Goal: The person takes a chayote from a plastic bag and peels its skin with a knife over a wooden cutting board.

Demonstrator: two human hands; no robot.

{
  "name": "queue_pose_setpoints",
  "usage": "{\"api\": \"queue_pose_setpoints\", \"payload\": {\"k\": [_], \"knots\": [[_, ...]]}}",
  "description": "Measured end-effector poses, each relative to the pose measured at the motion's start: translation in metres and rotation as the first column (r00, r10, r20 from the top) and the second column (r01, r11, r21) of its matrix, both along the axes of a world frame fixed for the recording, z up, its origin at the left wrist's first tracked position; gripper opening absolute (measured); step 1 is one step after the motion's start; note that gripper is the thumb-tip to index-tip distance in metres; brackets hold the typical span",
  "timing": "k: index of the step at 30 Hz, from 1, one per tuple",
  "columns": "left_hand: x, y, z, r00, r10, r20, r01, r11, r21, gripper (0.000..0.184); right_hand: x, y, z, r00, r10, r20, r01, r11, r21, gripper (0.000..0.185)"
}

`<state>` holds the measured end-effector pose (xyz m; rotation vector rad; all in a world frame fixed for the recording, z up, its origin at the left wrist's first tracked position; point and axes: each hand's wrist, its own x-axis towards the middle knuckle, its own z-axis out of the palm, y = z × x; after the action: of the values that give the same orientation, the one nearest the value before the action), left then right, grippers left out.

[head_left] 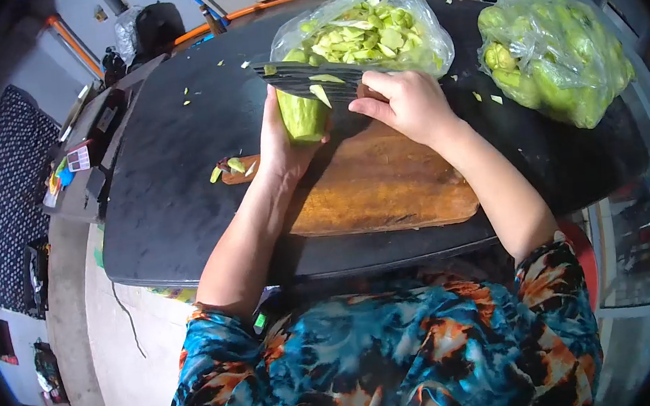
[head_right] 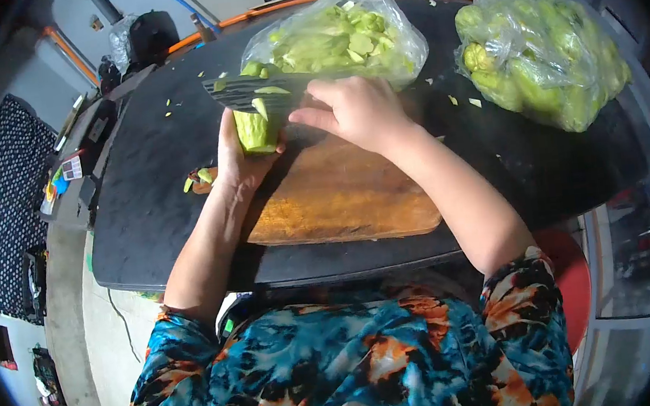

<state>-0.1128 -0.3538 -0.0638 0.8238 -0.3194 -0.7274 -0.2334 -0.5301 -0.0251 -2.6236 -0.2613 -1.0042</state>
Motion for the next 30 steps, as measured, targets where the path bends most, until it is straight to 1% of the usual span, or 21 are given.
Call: {"api": "queue_pose_setpoints", "payload": {"k": [2,3,5,6,7,8,10,12,14,15,16,17,18,20,21,24,25,27,28,29,30], "knots": [[0.002,0.002,0.001,1.000,-0.015,-0.008,0.015,1.000,0.010,0.058,0.003,-0.001,0.001,1.000,0.013,0.008,-0.014,1.000,0.015,0.039],[-0.001,0.000,0.005,0.999,0.020,-0.026,-0.019,0.999,0.034,0.058,0.002,0.000,0.003,1.000,-0.002,-0.028,0.003,1.000,0.031,0.040],[-0.003,0.001,0.007,1.000,0.000,0.013,-0.001,0.999,0.054,0.059,-0.006,0.003,0.010,0.994,-0.033,-0.103,0.039,0.998,0.058,0.041],[-0.004,0.002,0.009,0.999,-0.011,0.032,0.009,0.998,0.064,0.060,-0.011,0.004,0.013,0.996,-0.016,-0.087,0.023,0.997,0.078,0.041],[-0.007,0.004,0.011,0.997,-0.070,0.041,0.071,0.997,-0.014,0.056,-0.018,0.004,0.017,0.998,-0.001,-0.069,0.007,0.995,0.098,0.042],[-0.008,0.001,0.013,0.994,-0.052,0.094,0.049,0.998,0.030,0.054,-0.023,0.003,0.018,0.998,0.012,-0.054,-0.006,0.993,0.120,0.042],[-0.014,-0.004,0.013,0.982,-0.023,0.187,0.000,0.992,0.124,0.051,-0.025,-0.015,0.012,0.992,-0.016,-0.122,0.029,0.994,0.107,0.042],[-0.019,-0.005,0.017,0.985,-0.009,0.174,-0.011,0.994,0.113,0.054,-0.019,-0.030,-0.002,0.960,-0.246,-0.134,0.246,0.969,-0.014,0.040],[-0.021,0.007,0.024,0.986,0.011,0.166,-0.024,0.997,0.079,0.056,-0.010,-0.104,-0.028,0.825,-0.531,-0.190,0.557,0.823,0.117,0.039],[-0.016,0.010,0.019,0.981,-0.009,0.195,0.008,1.000,0.003,0.059,-0.020,-0.114,-0.024,0.846,-0.497,-0.194,0.529,0.826,0.195,0.039],[-0.021,0.004,0.023,0.980,0.063,0.190,-0.069,0.997,0.026,0.061,-0.029,-0.114,-0.013,0.868,-0.458,-0.192,0.496,0.828,0.263,0.039],[-0.020,0.001,0.022,0.988,0.037,0.153,-0.039,0.999,0.010,0.063,-0.032,-0.106,-0.011,0.881,-0.436,-0.184,0.470,0.851,0.233,0.039],[-0.021,-0.001,0.017,0.995,0.005,0.103,-0.005,1.000,0.005,0.064,-0.030,-0.099,-0.011,0.932,-0.327,-0.155,0.358,0.897,0.261,0.039],[-0.014,-0.004,0.013,0.989,-0.075,0.128,0.081,0.996,-0.044,0.067,-0.030,-0.076,0.001,0.938,-0.273,-0.215,0.322,0.914,0.245,0.045],[-0.009,-0.005,0.014,0.982,-0.114,0.153,0.125,0.990,-0.069,0.068,-0.029,-0.068,0.002,0.952,-0.230,-0.204,0.283,0.917,0.283,0.046],[-0.004,-0.002,0.017,0.988,-0.156,0.014,0.156,0.987,-0.041,0.072,-0.031,-0.048,0.002,0.965,-0.061,-0.257,0.186,0.847,0.497,0.040],[-0.007,-0.005,0.019,0.981,-0.166,0.103,0.171,0.984,-0.042,0.075,-0.034,-0.037,0.002,0.977,0.011,-0.214,0.107,0.839,0.533,0.036],[-0.014,-0.002,0.020,0.961,-0.238,0.141,0.240,0.971,0.006,0.077,-0.034,-0.016,-0.005,0.989,0.107,-0.098,-0.031,0.816,0.578,0.029],[-0.017,0.002,0.017,0.948,-0.275,0.159,0.273,0.961,0.035,0.078,-0.036,-0.004,-0.002,0.989,0.113,-0.096,-0.046,0.848,0.527,0.032],[-0.020,0.000,0.007,0.957,-0.242,0.162,0.244,0.970,0.008,0.077,-0.036,0.005,-0.001,0.990,0.111,-0.084,-0.055,0.867,0.495,0.031],[-0.022,-0.004,0.003,0.943,-0.212,0.257,0.221,0.975,-0.007,0.074,-0.037,0.013,-0.001,0.991,0.108,-0.074,-0.062,0.885,0.462,0.031]]}}
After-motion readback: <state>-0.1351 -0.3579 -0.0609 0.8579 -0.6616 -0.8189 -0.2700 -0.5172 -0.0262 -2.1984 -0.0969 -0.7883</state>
